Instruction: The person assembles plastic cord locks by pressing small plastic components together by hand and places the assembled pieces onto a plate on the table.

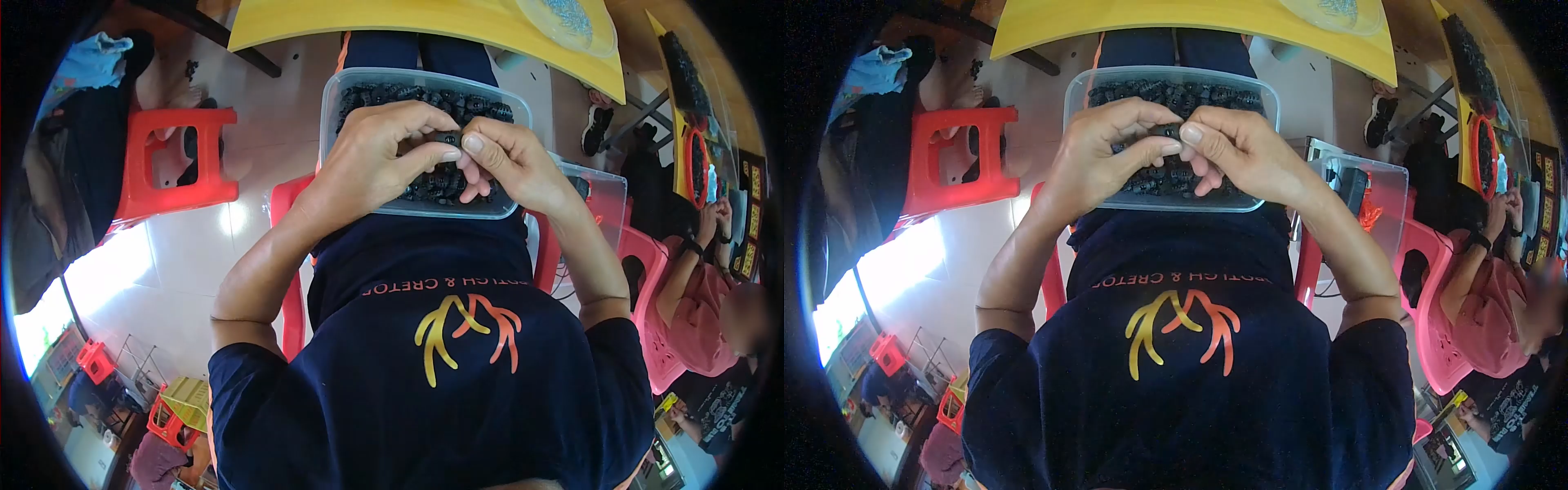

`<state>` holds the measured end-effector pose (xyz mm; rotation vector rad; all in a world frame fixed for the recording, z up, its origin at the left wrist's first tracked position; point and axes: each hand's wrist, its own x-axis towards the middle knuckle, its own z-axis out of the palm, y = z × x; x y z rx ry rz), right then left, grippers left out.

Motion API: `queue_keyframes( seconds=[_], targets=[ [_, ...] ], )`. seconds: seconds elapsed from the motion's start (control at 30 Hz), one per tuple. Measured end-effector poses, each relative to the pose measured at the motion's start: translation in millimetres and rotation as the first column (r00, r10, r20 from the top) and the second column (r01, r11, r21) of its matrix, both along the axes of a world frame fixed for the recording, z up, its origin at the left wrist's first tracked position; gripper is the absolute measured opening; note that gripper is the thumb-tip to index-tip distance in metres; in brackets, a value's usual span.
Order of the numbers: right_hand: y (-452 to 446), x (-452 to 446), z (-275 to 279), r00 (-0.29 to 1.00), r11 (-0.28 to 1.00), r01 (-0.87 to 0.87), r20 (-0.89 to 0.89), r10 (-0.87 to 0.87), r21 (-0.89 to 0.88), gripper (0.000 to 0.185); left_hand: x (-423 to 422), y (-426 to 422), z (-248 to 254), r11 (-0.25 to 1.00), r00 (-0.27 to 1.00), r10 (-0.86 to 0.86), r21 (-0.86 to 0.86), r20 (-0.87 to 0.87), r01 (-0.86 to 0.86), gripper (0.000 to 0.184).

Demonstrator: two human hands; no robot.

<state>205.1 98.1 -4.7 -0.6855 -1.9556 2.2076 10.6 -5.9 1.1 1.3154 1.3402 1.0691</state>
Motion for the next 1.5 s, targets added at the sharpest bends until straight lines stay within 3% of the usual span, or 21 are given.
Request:
queue_keyframes(
  seconds=[0.07,0.17,0.27,0.37,0.47,0.6,0.7,0.87,0.97,1.07,1.2,1.23,1.3,1.37,1.43,1.5],
  targets=[
    [2.6,1.1,-0.3,0.999,1.0,0.01,-0.032,-0.011,-0.026,0.041,-1.2,0.9,4.0,0.997,0.995,0.02,0.074,-0.096,-0.012,0.02],
    [3.0,7.4,-2.0,0.994,0.982,0.094,-0.04,-0.101,-0.166,0.042,-2.0,2.0,-4.6,0.962,0.992,0.068,0.272,-0.104,-0.037,0.022],
    [-2.1,5.2,-9.0,0.977,0.946,0.029,-0.192,-0.095,-0.322,0.045,-0.3,5.2,-5.5,0.89,0.975,0.089,0.455,-0.202,0.013,0.025],
    [-5.0,8.2,-18.4,0.956,0.878,-0.069,-0.284,-0.078,-0.474,0.048,5.7,4.0,0.0,0.903,0.998,0.046,0.429,-0.051,-0.019,0.027],
    [-5.8,5.6,-20.4,0.933,0.854,-0.125,-0.353,-0.072,-0.505,0.043,6.0,1.8,4.0,0.92,1.0,-0.004,0.391,-0.021,0.012,0.028],
    [-10.8,3.5,-14.2,0.915,0.816,-0.121,-0.382,-0.129,-0.565,0.043,8.1,2.7,1.6,0.869,0.998,-0.049,0.49,-0.039,0.062,0.029],
    [-10.8,4.1,-12.8,0.898,0.865,-0.136,-0.429,-0.099,-0.483,0.049,12.1,4.4,1.4,0.834,0.997,-0.072,0.548,-0.004,0.063,0.029],
    [-21.6,-2.4,-6.5,0.887,0.856,-0.054,-0.419,-0.195,-0.514,0.06,17.1,5.3,9.2,0.82,0.998,-0.065,0.569,-0.002,0.054,0.029],
    [-19.2,-1.8,-10.8,0.88,0.847,-0.096,-0.442,-0.173,-0.523,0.057,16.2,6.6,5.8,0.832,1.0,-0.014,0.555,0.009,0.007,0.029],
    [-20.1,-0.8,0.2,0.895,0.911,0.085,-0.371,-0.247,-0.403,0.039,12.1,5.4,11.7,0.848,0.998,0.034,0.529,-0.056,0.0,0.029],
    [-9.6,7.5,-0.7,0.943,0.978,0.208,-0.268,-0.196,0.019,0.028,5.7,4.4,11.0,0.87,0.984,0.108,0.493,-0.144,-0.023,0.027],
    [-7.7,7.8,2.2,0.956,0.944,0.196,-0.268,-0.123,0.265,0.027,6.2,3.7,9.8,0.905,0.99,0.082,0.424,-0.115,-0.026,0.026],
    [0.0,3.0,9.5,0.971,0.695,0.156,-0.237,0.021,0.702,0.025,7.3,0.0,9.5,0.955,0.996,0.051,0.296,-0.069,-0.028,0.023],
    [-1.9,-3.8,15.1,0.971,0.621,0.176,-0.238,0.018,0.763,0.022,6.0,2.0,7.5,0.955,0.993,0.06,0.294,-0.099,-0.029,0.023],
    [-2.5,-7.3,16.0,0.973,0.526,0.177,-0.229,0.035,0.832,0.021,3.4,0.9,5.8,0.966,0.999,0.038,0.257,0.001,-0.037,0.018],
    [-0.1,-8.5,16.9,0.963,0.512,0.176,-0.256,0.089,0.841,0.021,-0.5,-0.8,3.9,0.979,0.992,-0.007,0.203,0.123,-0.018,0.016]
  ],
)
